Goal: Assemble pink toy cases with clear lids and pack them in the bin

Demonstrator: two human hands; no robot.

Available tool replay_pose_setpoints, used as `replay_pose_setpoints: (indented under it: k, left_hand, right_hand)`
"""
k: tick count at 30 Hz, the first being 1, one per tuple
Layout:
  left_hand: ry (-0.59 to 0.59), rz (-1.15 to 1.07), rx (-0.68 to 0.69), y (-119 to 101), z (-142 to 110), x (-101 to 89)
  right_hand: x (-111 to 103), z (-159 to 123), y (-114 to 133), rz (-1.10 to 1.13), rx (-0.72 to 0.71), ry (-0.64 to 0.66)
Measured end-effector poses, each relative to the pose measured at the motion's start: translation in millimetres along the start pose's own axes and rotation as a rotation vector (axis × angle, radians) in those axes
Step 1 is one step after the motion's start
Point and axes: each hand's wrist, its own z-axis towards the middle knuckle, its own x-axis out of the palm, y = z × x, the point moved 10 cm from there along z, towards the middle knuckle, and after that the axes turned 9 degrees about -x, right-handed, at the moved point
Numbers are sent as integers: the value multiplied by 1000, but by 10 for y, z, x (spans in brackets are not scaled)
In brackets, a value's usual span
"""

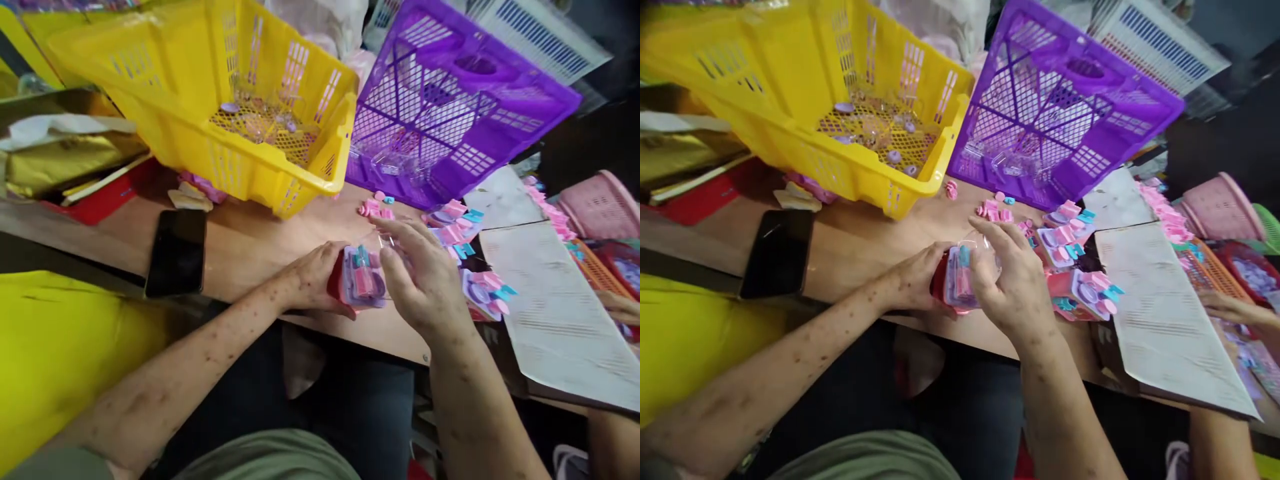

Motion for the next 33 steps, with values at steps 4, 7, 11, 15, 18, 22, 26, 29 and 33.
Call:
replay_pose_setpoints:
  k: [4,7,11,15,18,22,26,29,33]
  left_hand:
    - [-3,44,-11,33,11,20]
    - [-16,68,-30,53,14,13]
    - [-5,74,-54,59,19,20]
    - [-2,71,-81,86,27,30]
    - [0,85,-64,102,27,54]
    - [11,123,-86,128,23,84]
    - [45,183,-188,139,4,95]
    - [60,208,-231,126,-10,93]
    - [59,225,-244,148,-14,102]
  right_hand:
    - [153,19,22,-96,19,82]
    - [254,-27,19,-130,34,135]
    - [335,-66,-12,-155,54,176]
    - [362,-56,-18,-152,49,188]
    - [372,-35,-7,-164,56,193]
    - [384,12,43,-198,67,199]
    - [417,47,99,-234,55,235]
    - [436,25,92,-248,43,263]
    - [463,-21,33,-277,33,315]
